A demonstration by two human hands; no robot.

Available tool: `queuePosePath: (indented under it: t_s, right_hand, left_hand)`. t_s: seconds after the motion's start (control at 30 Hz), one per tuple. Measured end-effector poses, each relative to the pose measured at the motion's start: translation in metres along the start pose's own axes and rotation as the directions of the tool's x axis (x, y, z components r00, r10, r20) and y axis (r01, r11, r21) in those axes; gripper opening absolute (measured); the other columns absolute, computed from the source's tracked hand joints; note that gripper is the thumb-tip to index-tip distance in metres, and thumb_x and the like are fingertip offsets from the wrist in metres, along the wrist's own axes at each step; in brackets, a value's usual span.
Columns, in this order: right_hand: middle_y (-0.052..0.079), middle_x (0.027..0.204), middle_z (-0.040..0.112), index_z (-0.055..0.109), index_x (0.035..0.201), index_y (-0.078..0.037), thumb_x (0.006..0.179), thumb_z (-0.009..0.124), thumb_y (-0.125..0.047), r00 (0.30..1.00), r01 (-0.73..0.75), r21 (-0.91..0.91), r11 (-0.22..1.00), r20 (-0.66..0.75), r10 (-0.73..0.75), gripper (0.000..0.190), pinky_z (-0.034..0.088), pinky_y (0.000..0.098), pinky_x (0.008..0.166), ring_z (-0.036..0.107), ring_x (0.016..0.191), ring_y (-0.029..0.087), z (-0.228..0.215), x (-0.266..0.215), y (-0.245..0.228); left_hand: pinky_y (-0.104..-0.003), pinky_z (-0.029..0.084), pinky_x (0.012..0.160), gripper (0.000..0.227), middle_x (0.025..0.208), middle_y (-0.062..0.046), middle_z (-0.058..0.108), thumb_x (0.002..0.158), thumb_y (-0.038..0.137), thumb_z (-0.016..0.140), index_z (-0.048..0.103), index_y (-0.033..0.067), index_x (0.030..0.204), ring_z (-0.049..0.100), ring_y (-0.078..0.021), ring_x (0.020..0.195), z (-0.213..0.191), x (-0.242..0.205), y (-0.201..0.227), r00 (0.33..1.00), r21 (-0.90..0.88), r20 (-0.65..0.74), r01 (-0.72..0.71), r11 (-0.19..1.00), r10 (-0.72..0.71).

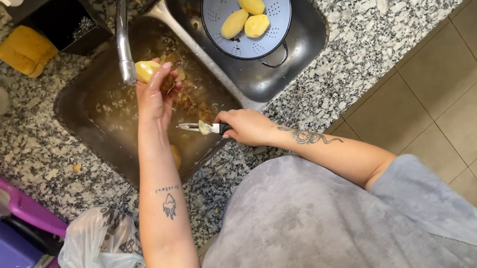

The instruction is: Peeling several potatoes over a sink using a manual peeler and placing them in a colander.

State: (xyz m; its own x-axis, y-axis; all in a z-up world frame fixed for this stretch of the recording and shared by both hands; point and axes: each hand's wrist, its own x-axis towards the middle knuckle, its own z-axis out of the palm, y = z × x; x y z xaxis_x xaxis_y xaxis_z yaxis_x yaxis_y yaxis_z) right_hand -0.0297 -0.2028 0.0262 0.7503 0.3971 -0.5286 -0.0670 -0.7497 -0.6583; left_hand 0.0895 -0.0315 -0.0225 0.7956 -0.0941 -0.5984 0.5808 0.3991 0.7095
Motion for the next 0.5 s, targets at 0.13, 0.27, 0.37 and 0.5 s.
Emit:
queuePosePath:
  t_s: [0.13,0.27,0.37,0.5]
  right_hand:
    - [0.017,0.099,0.063,0.054,0.112,-0.005,0.088,0.059,-0.023,0.992,-0.090,-0.100,0.991,-0.100,0.080,0.030,0.053,0.0460,0.075,0.065,0.089,0.037,0.003,0.011,0.031]
    - [0.020,0.096,0.062,0.050,0.110,-0.005,0.086,0.062,-0.018,0.905,-0.287,-0.099,0.953,-0.355,0.236,0.030,0.051,0.0522,0.074,0.064,0.088,0.041,-0.033,0.003,0.062]
    - [0.024,0.106,0.050,0.047,0.111,-0.002,0.089,0.061,-0.015,0.796,-0.363,0.089,0.928,-0.488,0.358,0.030,0.050,0.0546,0.081,0.059,0.093,0.049,-0.064,0.002,0.092]
    - [0.024,0.106,0.055,0.052,0.105,-0.007,0.087,0.067,-0.032,0.724,-0.424,0.448,0.787,-0.354,0.592,0.034,0.048,0.0481,0.080,0.059,0.099,0.044,-0.078,0.027,0.160]
  left_hand:
    - [-0.027,0.060,0.060,0.048,0.091,-0.007,0.064,0.073,0.012,0.076,0.053,0.0044,0.114,0.066,-0.0155,0.072,-0.009,0.000,-0.005,0.999,-0.022,-0.034,0.042,0.999,-0.043]
    - [-0.029,0.059,0.061,0.045,0.088,-0.009,0.063,0.074,0.016,0.078,0.056,0.0051,0.112,0.065,-0.0163,0.075,-0.019,-0.009,-0.005,0.991,-0.034,-0.092,0.095,0.995,-0.097]
    - [-0.028,0.058,0.057,0.042,0.079,-0.009,0.064,0.071,0.015,0.078,0.058,0.0053,0.106,0.065,-0.0151,0.069,-0.025,-0.014,-0.007,0.983,-0.052,-0.150,0.099,0.994,-0.106]
    - [-0.030,0.059,0.059,0.039,0.080,-0.007,0.064,0.069,0.012,0.077,0.059,0.0062,0.103,0.068,-0.0153,0.071,-0.033,-0.016,-0.016,0.978,-0.050,-0.166,0.122,0.991,-0.129]
